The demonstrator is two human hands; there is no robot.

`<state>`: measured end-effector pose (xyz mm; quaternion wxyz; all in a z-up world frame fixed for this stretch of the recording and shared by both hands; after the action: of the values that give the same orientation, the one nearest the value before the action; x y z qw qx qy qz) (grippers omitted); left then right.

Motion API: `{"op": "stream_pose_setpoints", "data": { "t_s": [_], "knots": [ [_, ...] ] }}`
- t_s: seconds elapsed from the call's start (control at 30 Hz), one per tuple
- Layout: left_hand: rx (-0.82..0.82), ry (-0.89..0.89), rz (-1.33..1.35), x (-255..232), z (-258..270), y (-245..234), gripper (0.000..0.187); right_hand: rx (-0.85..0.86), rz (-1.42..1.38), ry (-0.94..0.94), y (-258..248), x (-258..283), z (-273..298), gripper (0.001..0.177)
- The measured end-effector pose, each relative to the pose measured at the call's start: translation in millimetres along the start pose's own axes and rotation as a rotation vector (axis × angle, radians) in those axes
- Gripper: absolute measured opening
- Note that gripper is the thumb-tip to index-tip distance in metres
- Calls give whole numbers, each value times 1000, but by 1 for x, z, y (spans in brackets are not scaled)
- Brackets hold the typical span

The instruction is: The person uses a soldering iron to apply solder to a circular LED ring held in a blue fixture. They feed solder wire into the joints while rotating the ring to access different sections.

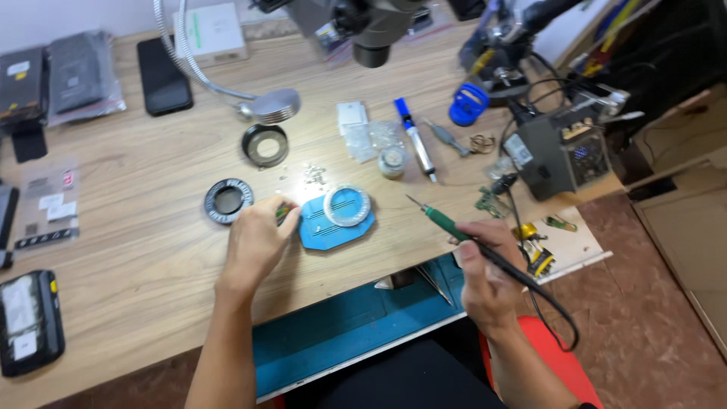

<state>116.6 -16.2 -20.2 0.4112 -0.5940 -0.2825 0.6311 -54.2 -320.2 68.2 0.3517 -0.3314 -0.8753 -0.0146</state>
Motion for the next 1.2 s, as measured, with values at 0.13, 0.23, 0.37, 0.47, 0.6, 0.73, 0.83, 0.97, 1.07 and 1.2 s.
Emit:
{"op": "stream_pose_setpoints", "data": {
  "t_s": [0.13,0.23,0.37,0.47,0.6,0.73,0.83,0.97,1.07,1.2],
  "knots": [
    [-49,-14,-1,-15,10,-12,20,-212,74,-6,-77,-8,-6,20],
    [-93,-34,46,-25,18,-24,21,-380,116,12,-134,-26,-21,8],
    [-102,-55,33,-38,28,-27,24,-594,230,114,-198,-77,-34,5],
    [-86,-89,65,-46,36,-27,26,-635,195,247,-215,-120,-46,4],
    [-69,-128,83,-49,44,-27,26,-541,231,280,-211,-157,-66,6],
    [-69,-145,103,-48,49,-29,25,-496,303,293,-203,-167,-80,6],
    [-65,-162,97,-48,52,-30,26,-406,440,257,-194,-163,-90,7],
    [-48,-193,147,-51,52,-28,24,-389,431,338,-189,-164,-92,9],
    [-37,-193,119,-54,50,-23,24,-404,340,398,-187,-174,-88,11],
    [-33,-169,77,-54,45,-13,24,-400,198,326,-182,-183,-86,16]
  ]
}}
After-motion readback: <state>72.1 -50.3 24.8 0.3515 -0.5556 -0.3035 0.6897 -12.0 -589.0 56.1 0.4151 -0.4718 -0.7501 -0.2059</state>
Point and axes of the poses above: each hand's wrist, its own z-axis away from the middle knuckle, its own y-axis out of the palm, x = y × z, the point moved 8 cm from there along -z, towards the middle knuckle, and after that the axes turned 10 degrees about -y, right-handed, at the moved point
